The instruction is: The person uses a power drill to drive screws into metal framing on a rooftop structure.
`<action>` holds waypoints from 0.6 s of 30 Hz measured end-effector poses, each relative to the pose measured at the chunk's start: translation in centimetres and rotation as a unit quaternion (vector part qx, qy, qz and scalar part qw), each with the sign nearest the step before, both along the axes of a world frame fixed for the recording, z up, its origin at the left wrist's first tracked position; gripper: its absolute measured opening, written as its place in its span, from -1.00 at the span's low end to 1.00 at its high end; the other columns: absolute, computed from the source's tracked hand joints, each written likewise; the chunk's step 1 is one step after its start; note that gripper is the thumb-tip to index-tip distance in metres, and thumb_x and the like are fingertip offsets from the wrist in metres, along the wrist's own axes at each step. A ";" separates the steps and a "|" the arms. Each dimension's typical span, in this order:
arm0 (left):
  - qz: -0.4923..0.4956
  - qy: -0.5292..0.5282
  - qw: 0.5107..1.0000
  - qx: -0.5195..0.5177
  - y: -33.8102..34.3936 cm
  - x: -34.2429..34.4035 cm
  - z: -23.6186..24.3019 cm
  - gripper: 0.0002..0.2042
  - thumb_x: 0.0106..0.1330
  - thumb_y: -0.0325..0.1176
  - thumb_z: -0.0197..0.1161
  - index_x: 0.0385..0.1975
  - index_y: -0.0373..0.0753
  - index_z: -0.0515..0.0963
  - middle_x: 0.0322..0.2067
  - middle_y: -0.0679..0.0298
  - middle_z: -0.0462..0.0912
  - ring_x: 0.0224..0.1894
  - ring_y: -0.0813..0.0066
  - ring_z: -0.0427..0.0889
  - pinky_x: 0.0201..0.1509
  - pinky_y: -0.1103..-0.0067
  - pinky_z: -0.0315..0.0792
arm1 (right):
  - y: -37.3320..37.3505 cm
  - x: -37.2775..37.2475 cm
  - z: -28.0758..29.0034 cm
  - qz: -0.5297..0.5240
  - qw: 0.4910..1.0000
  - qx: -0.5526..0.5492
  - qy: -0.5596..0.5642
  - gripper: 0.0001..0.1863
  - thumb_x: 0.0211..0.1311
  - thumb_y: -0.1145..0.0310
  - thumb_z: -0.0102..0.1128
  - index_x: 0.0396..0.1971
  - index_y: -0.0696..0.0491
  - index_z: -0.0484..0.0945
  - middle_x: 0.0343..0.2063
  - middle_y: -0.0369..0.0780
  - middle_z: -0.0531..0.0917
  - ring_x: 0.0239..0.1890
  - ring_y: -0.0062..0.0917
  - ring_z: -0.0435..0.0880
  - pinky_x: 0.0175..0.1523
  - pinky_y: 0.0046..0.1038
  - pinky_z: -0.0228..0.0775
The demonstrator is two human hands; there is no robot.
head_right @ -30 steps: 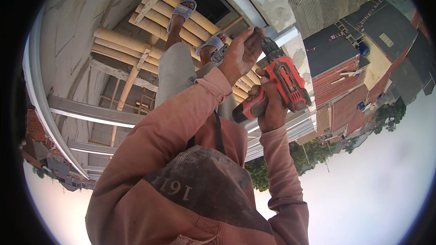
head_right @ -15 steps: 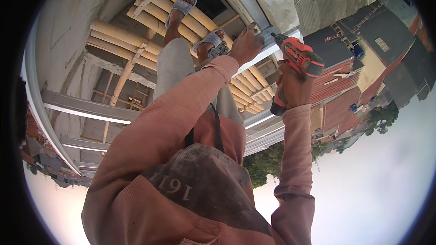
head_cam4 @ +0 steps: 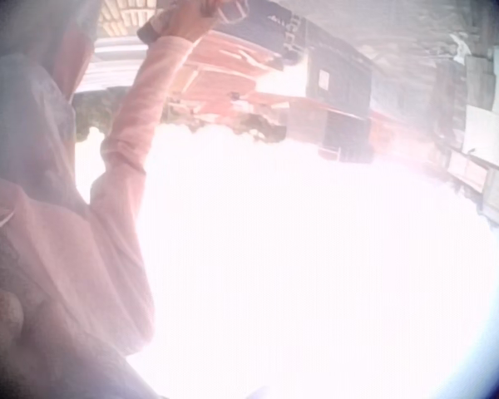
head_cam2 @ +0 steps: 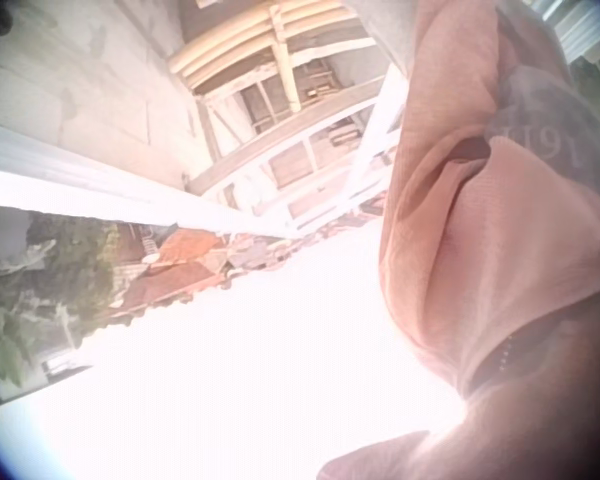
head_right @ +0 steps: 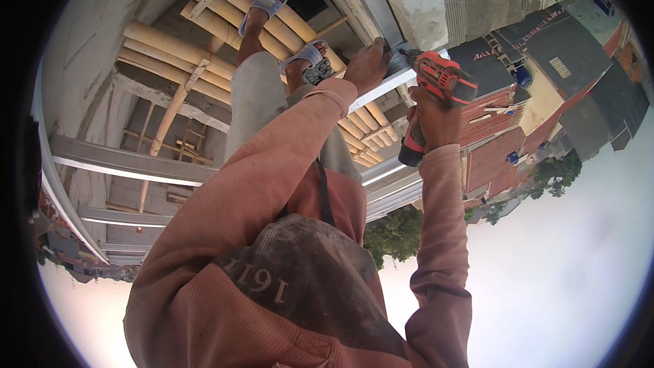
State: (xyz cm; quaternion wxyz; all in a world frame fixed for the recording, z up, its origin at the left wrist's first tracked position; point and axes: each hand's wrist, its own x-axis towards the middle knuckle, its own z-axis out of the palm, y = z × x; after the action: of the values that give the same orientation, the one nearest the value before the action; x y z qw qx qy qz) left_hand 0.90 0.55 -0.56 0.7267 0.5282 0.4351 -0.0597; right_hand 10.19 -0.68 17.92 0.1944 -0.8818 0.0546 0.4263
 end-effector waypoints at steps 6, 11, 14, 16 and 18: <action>-0.017 -0.002 1.000 -0.022 0.0 -0.5 -0.8 -0.68 0.56 -0.17 0.02 0.03 -0.34 0.41 -0.14 -0.32 0.66 0.03 -0.36 0.60 0.12 -0.02 0.42 | -0.6 -0.1 -0.2 0.055 0.998 0.001 -0.012 -0.66 0.08 0.44 0.36 -0.10 0.13 0.60 -0.42 -0.28 0.65 -0.63 -0.63 0.55 -0.51 -0.51 0.46; -0.067 -0.028 0.997 -0.025 -0.1 -0.7 -1.5 -0.64 0.59 -0.12 -0.03 0.09 -0.31 0.38 -0.13 -0.30 0.66 0.04 -0.37 0.60 0.14 -0.03 0.41 | -3.3 5.2 -0.6 0.438 0.896 -0.074 -0.014 -0.48 0.14 0.32 0.38 0.15 -0.02 0.54 -0.25 -0.11 0.75 -0.37 -0.25 0.75 -0.28 -0.26 0.59; -0.054 -0.044 0.997 -0.022 -0.6 -0.8 -1.4 -0.65 0.58 -0.13 0.00 0.11 -0.30 0.36 -0.11 -0.26 0.67 0.06 -0.37 0.59 0.17 -0.01 0.41 | -0.5 6.4 1.0 0.592 0.804 -0.063 -0.002 -0.32 0.15 0.24 0.37 0.32 -0.25 0.41 -0.09 -0.04 0.74 -0.05 0.08 0.66 -0.04 -0.03 0.58; -0.036 -0.048 0.998 -0.020 -1.1 -0.7 -1.2 -0.65 0.56 -0.15 0.03 0.11 -0.29 0.36 -0.08 -0.22 0.67 0.08 -0.36 0.58 0.20 0.01 0.41 | 0.5 8.6 0.8 0.666 0.740 -0.089 0.029 -0.33 0.16 0.21 0.36 0.33 -0.24 0.41 -0.06 -0.06 0.73 -0.05 0.04 0.69 -0.02 -0.04 0.58; 0.161 -0.071 0.983 0.057 -1.9 -0.7 -1.5 -0.70 0.46 -0.26 0.12 0.08 -0.25 0.37 -0.04 -0.10 0.67 0.12 -0.21 0.60 0.22 0.07 0.44 | 1.2 9.7 0.4 0.698 0.714 -0.044 0.032 -0.36 0.16 0.20 0.35 0.30 -0.22 0.43 -0.07 -0.07 0.73 -0.05 0.02 0.69 -0.01 -0.02 0.57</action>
State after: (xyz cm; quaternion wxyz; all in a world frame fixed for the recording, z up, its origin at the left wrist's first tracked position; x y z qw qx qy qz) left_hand 0.22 -1.36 -2.05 0.7245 0.4944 0.4650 0.1206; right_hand 19.91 0.51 18.36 -0.1987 -0.6627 -0.5514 0.4662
